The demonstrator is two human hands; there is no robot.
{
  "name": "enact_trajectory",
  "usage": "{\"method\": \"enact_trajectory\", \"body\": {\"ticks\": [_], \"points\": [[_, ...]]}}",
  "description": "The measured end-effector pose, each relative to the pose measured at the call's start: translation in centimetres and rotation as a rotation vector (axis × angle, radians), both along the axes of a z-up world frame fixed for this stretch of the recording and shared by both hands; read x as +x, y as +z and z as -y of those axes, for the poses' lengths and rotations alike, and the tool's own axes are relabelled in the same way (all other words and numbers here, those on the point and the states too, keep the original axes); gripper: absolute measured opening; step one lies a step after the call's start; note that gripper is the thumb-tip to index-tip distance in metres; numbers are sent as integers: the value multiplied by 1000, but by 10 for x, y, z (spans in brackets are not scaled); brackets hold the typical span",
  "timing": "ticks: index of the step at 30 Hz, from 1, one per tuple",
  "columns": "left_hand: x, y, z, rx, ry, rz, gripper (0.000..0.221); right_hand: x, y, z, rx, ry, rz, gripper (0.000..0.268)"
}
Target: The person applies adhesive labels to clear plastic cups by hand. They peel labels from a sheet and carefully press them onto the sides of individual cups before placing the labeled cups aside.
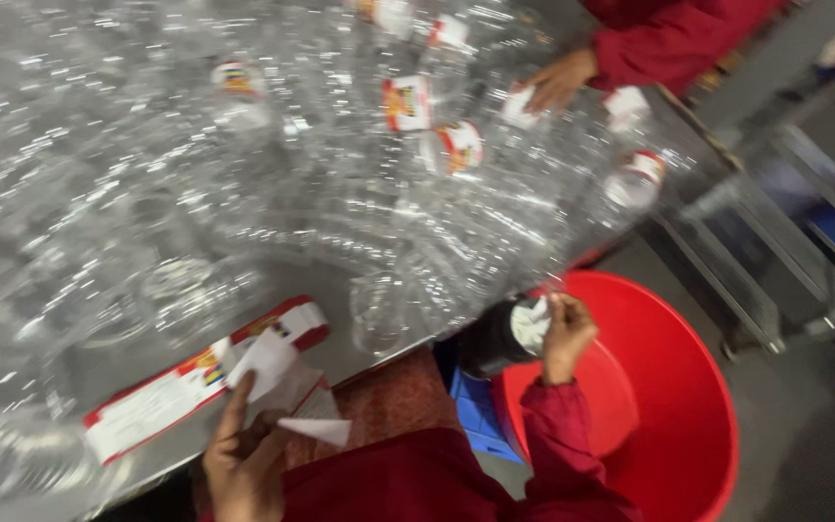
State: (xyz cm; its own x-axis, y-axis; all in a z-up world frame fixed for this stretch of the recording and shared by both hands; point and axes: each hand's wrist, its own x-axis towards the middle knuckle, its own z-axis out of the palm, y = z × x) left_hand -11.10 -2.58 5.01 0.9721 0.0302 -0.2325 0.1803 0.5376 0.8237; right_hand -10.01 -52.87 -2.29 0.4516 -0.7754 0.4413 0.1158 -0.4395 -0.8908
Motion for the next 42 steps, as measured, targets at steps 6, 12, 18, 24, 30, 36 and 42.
{"method": "enact_trajectory", "body": {"ticks": [6, 12, 18, 24, 30, 36, 42], "points": [[8, -16, 3, -76, -29, -30, 85, -4, -40, 3, -297, -248, -382, 9], [3, 4, 7, -341, -142, -16, 80, 8, -50, 15, -486, 52, -837, 16], [7, 11, 11, -519, -241, -16, 82, 3, -43, 27, -688, 164, -744, 35], [10, 2, 14, -657, -250, 16, 86, -4, -39, 17, -582, -90, -790, 15], [11, 2, 13, -620, -241, -25, 83, 6, -34, 19, -614, 134, -954, 22], [13, 2, 10, -596, -236, -38, 82, 5, -21, 13, -666, 134, -975, 34], [8, 13, 7, -444, -391, 96, 76, -19, 78, -43, -566, 71, -371, 17]]}}
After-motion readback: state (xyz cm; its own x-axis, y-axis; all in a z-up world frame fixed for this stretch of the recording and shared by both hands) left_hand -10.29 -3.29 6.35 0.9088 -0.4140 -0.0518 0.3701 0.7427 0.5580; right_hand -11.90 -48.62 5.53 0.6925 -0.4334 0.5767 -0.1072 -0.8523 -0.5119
